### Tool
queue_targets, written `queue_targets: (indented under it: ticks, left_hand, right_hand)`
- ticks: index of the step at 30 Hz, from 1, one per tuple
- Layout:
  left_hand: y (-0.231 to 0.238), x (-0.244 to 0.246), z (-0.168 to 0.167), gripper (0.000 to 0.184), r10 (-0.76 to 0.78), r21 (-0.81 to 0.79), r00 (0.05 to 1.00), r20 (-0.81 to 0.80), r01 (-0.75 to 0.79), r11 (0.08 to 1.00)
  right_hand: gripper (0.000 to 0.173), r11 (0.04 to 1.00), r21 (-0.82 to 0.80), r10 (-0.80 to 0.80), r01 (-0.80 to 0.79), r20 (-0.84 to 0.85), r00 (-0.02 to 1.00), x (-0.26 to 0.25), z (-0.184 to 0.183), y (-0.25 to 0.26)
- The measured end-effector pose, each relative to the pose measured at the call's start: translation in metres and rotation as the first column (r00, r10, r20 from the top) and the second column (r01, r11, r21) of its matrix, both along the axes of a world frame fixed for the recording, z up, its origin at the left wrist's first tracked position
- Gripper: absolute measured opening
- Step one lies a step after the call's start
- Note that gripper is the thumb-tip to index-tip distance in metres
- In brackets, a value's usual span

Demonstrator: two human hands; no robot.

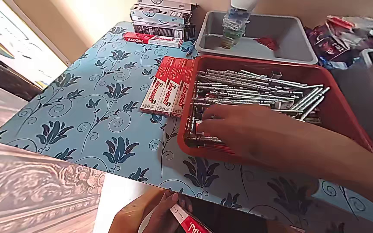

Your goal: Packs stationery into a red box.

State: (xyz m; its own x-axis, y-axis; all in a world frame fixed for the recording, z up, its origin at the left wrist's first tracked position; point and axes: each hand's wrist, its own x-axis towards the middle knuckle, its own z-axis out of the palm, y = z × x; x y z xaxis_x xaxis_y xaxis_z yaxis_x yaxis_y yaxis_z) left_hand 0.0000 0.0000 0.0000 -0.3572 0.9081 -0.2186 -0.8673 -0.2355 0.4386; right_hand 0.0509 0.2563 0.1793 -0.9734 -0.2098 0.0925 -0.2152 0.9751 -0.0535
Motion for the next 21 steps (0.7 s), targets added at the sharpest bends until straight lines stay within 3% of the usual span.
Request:
queue_targets:
  ticks: [2,3,4,5,6,7,8,12,14,16,19,21]
  left_hand:
    - [0.001,-0.002,-0.002,0.014,-0.014,0.025,1.000,-0.002,0.014,1.000]
    - [0.000,-0.002,-0.003,0.014,-0.018,0.030,1.000,0.001,0.018,0.999]
    - [0.000,-0.001,-0.004,0.014,-0.016,0.026,1.000,0.010,0.016,1.000]
    - [-0.001,-0.001,-0.006,0.013,-0.016,0.015,1.000,0.009,0.015,1.000]
    - [-0.002,-0.002,-0.008,0.013,-0.024,0.013,1.000,0.005,0.024,1.000]
    - [-0.004,-0.003,-0.011,0.013,-0.035,0.014,0.999,0.009,0.035,0.999]
    - [-0.005,-0.003,-0.013,0.014,-0.052,0.025,0.999,0.013,0.051,0.998]
    - [-0.001,0.000,-0.010,0.012,-0.066,0.020,0.998,0.011,0.066,0.998]
    - [0.000,0.001,-0.016,0.012,-0.068,0.066,0.997,0.035,0.065,0.996]
    - [0.001,0.000,-0.021,0.012,-0.079,0.110,0.996,0.034,0.075,0.991]
    - [0.003,0.000,-0.021,0.011,-0.086,0.150,0.996,0.039,0.079,0.986]
    - [0.003,0.001,-0.026,0.012,-0.097,0.226,0.995,0.023,0.089,0.970]
  right_hand:
    - [0.021,0.997,0.076,-0.013,0.000,0.176,0.984,-0.022,-0.014,0.007]
    - [0.020,0.994,0.109,0.013,-0.031,0.162,0.987,-0.028,-0.028,0.014]
    - [0.017,0.986,0.127,0.113,-0.108,-0.025,0.993,-0.031,-0.058,0.027]
    - [0.014,0.964,0.117,0.264,-0.237,-0.457,0.849,-0.045,-0.106,0.047]
    - [0.014,0.970,0.120,0.242,-0.211,-0.421,0.874,-0.043,-0.101,0.044]
    - [0.019,0.981,0.179,0.074,-0.079,0.037,0.997,-0.032,-0.050,0.021]
    - [0.024,0.982,0.190,-0.013,-0.024,0.192,0.981,-0.031,-0.028,0.008]
    - [0.026,0.987,0.159,-0.019,-0.006,0.155,0.988,-0.016,-0.019,0.007]
    - [0.019,0.982,0.188,-0.005,-0.013,0.092,0.996,-0.006,-0.022,0.003]
    - [0.016,0.958,0.271,-0.160,0.091,0.244,0.956,-0.005,0.000,-0.024]
    - [0.018,0.949,0.263,-0.252,0.175,0.300,0.920,-0.011,0.020,-0.035]
    - [0.015,0.968,0.120,-0.233,0.219,0.113,0.966,0.001,0.018,-0.025]
